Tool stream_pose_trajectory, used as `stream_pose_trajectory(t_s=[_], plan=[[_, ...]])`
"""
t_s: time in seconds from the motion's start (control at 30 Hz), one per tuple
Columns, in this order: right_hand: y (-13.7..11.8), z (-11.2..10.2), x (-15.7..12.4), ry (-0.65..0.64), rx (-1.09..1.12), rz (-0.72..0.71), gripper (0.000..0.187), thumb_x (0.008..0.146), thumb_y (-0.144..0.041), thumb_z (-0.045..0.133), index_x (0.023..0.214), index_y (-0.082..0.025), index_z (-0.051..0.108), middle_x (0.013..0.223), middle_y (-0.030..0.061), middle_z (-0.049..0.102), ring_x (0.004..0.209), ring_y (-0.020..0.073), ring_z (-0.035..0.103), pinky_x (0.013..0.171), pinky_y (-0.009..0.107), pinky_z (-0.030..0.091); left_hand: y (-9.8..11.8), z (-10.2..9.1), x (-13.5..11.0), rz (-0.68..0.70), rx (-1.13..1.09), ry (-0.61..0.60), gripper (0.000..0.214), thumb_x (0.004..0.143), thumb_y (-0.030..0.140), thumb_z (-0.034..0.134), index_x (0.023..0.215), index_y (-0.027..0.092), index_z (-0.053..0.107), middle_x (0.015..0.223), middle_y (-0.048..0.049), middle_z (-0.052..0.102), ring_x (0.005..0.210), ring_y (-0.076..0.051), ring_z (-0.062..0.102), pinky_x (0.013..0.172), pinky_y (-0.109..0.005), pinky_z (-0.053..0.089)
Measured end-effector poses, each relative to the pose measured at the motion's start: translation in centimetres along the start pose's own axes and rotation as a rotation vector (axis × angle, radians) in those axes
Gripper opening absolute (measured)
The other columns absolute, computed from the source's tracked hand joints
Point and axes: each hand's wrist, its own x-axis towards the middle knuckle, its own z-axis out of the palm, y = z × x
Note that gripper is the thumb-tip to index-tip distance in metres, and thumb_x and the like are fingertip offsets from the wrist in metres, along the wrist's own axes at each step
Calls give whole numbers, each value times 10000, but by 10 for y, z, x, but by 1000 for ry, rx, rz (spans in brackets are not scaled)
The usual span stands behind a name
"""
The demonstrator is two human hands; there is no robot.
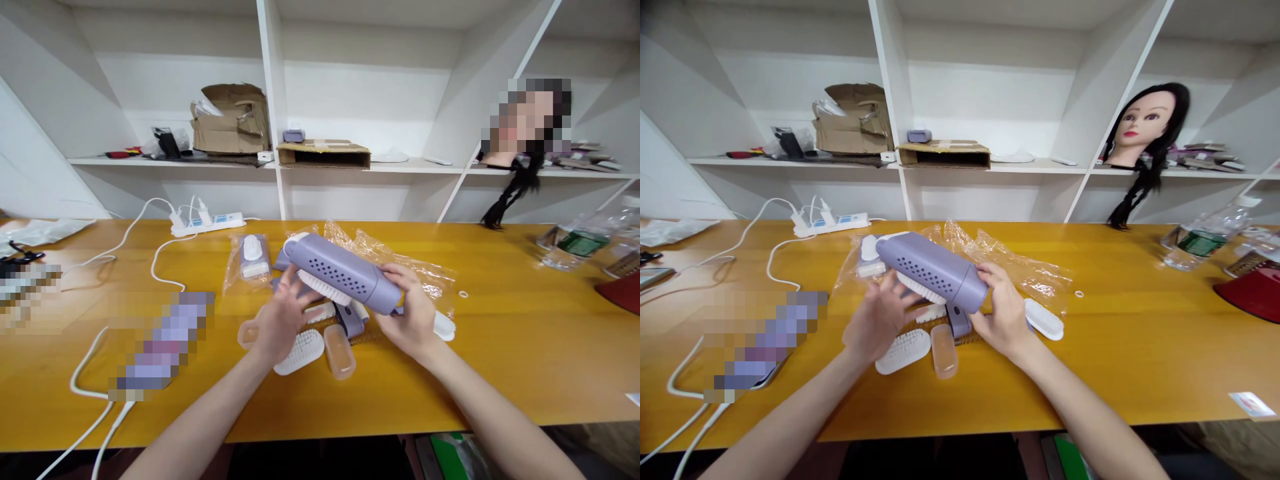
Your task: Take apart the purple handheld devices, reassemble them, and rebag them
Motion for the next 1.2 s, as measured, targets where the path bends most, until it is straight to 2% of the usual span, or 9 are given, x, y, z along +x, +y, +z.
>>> stream_pose_trajectory(t_s=[0.1, 0.2, 0.3, 0.4, 0.53, 0.7, 0.87, 1.0, 1.2], plan=[[10, 9, -12, -79, -121, -118, 369, 742, -164, 602, 1081, -269, 499, 1144, 137, 596, 1116, 335, 571, 899, 576, 473, -11, 15, -9, -183, -112, -112, 715, 613, 679, 685, 1168, 252, 546, 1282, -120, 565, 1070, -321, 586, 801, -428, 506], [7, 16, -18, -245, -107, -204, 335, 781, -129, 566, 1072, -294, 544, 1180, 106, 593, 1175, 326, 536, 931, 568, 466, -15, 17, -8, -202, -204, 152, 580, 648, 617, 690, 1063, 224, 591, 1171, -97, 640, 1020, -278, 611, 772, -381, 520], [-8, 16, -13, -377, 68, -251, 519, 779, -136, 586, 1258, -287, 456, 1386, 132, 443, 1309, 328, 415, 1009, 546, 418, -10, 10, -2, -176, -211, 381, 485, 636, 506, 719, 1006, 211, 611, 1040, -67, 688, 956, -256, 632, 747, -357, 531], [-24, 13, -3, -447, 310, 106, 711, 762, -228, 622, 1386, -226, 283, 1441, 187, 356, 1294, 328, 422, 967, 510, 456, -3, 5, 1, -86, -165, 421, 442, 599, 413, 721, 971, 197, 618, 962, -55, 701, 983, -264, 625, 758, -354, 533], [-34, 15, 7, -558, 672, 658, 452, 770, -322, 653, 1161, -209, 455, 1071, 86, 598, 932, 220, 617, 785, 381, 528, -4, 10, -4, -22, -115, 395, 532, 538, 391, 713, 1023, 195, 615, 957, -63, 703, 1036, -299, 605, 796, -403, 527], [-34, 19, 9, -564, 954, 905, 406, 617, -236, 763, 944, -210, 524, 799, -31, 574, 718, 135, 581, 664, 268, 485, -12, 14, -11, 33, -55, 276, 626, 493, 351, 729, 1092, 226, 601, 995, -55, 697, 1010, -303, 619, 871, -447, 498], [-30, 17, 9, -510, 869, 911, 366, 565, -212, 770, 853, -188, 545, 744, -39, 566, 635, 112, 515, 593, 249, 430, -7, 21, -10, 18, 49, 296, 682, 509, 398, 779, 1129, 230, 551, 1025, -62, 682, 1000, -283, 618, 848, -433, 500], [-27, 17, 15, -387, 606, 793, 323, 588, -222, 734, 853, -189, 552, 731, -36, 545, 660, 129, 505, 597, 258, 427, -6, 36, -6, 88, 95, 345, 547, 692, 409, 705, 1161, 223, 494, 1051, -61, 665, 988, -236, 627, 823, -401, 509], [-22, 22, 34, -642, 495, 754, 296, 634, -201, 659, 909, -183, 550, 695, -29, 577, 526, 125, 536, 490, 261, 422, -18, 31, 7, 253, 230, 372, 422, 767, 365, 660, 1133, 220, 508, 1029, -32, 651, 1004, -189, 605, 923, -362, 456]])
